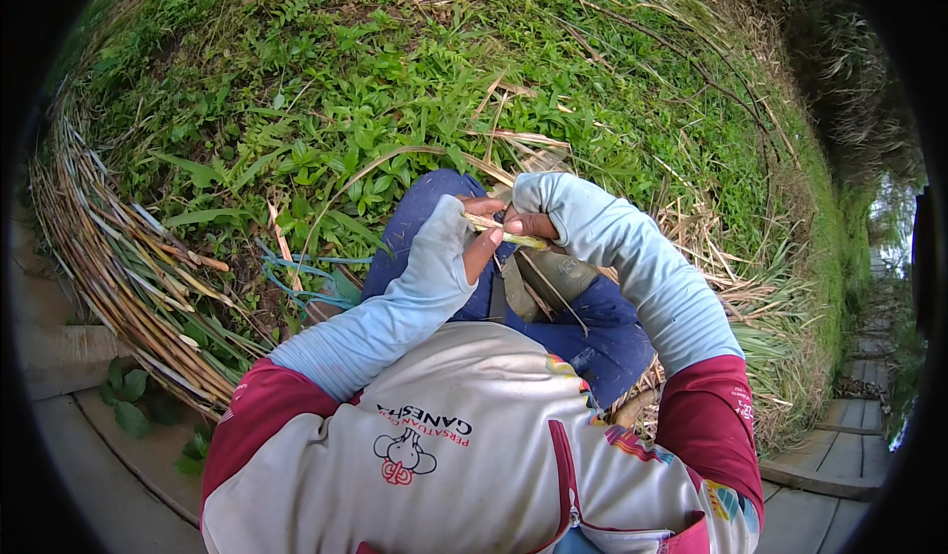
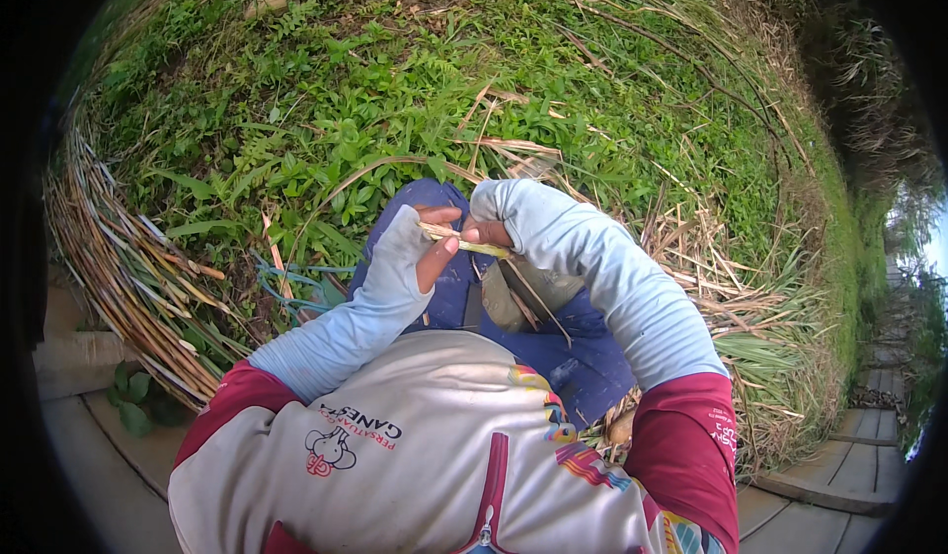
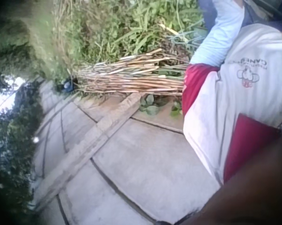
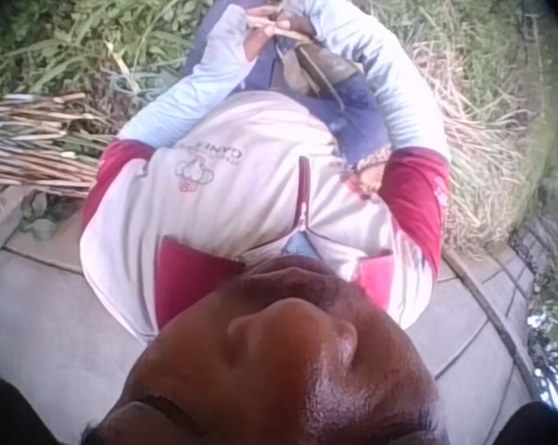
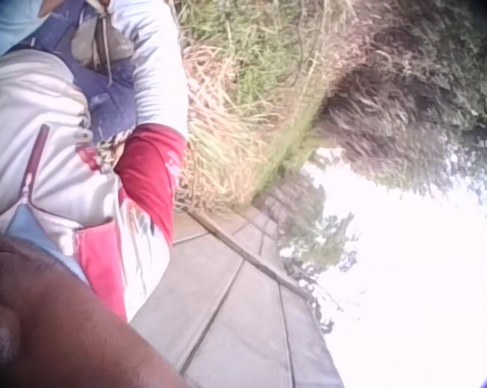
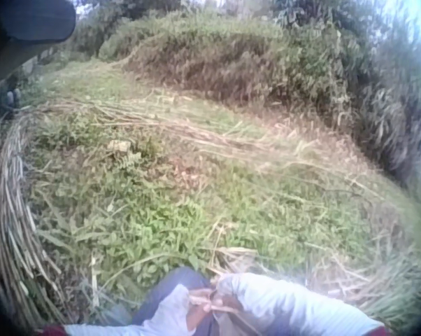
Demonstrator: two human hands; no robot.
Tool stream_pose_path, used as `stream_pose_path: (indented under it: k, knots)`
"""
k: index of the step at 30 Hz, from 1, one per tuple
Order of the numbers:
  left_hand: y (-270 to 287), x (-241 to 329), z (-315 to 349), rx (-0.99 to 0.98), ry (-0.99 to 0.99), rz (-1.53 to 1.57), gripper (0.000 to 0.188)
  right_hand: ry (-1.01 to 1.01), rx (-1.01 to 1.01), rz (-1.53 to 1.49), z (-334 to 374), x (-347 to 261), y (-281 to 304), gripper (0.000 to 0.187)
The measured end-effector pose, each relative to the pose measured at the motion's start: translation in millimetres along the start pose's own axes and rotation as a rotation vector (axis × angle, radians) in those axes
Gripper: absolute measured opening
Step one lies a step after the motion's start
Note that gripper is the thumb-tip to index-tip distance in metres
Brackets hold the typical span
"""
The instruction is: The person sits on the ground and uses a large knife to strip the outer layers from long bamboo stalks. They hold the stalks with one hand and repeatedly strike them with the knife to remove the fibrous sheath, then place the processed stalks into a pile.
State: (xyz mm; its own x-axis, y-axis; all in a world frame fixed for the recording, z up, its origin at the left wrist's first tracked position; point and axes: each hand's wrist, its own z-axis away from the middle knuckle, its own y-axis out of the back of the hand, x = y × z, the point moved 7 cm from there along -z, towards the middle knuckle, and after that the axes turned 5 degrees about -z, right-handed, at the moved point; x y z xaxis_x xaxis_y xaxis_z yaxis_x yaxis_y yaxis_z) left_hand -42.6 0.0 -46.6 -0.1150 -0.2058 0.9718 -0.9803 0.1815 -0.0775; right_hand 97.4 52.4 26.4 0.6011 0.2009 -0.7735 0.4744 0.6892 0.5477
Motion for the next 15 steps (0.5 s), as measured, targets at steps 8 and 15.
stream_pose_path:
  k: [8,15]
  knots:
    - [-0.4,-13.8,5.7,-0.036,0.022,-0.011,0.043,-0.047,0.015,-0.199,1.9,19.1,-11.3,0.032]
    - [-4.6,-18.0,3.2,-0.066,0.012,-0.002,0.057,-0.087,0.064,-0.332,-2.5,38.9,-19.8,0.034]
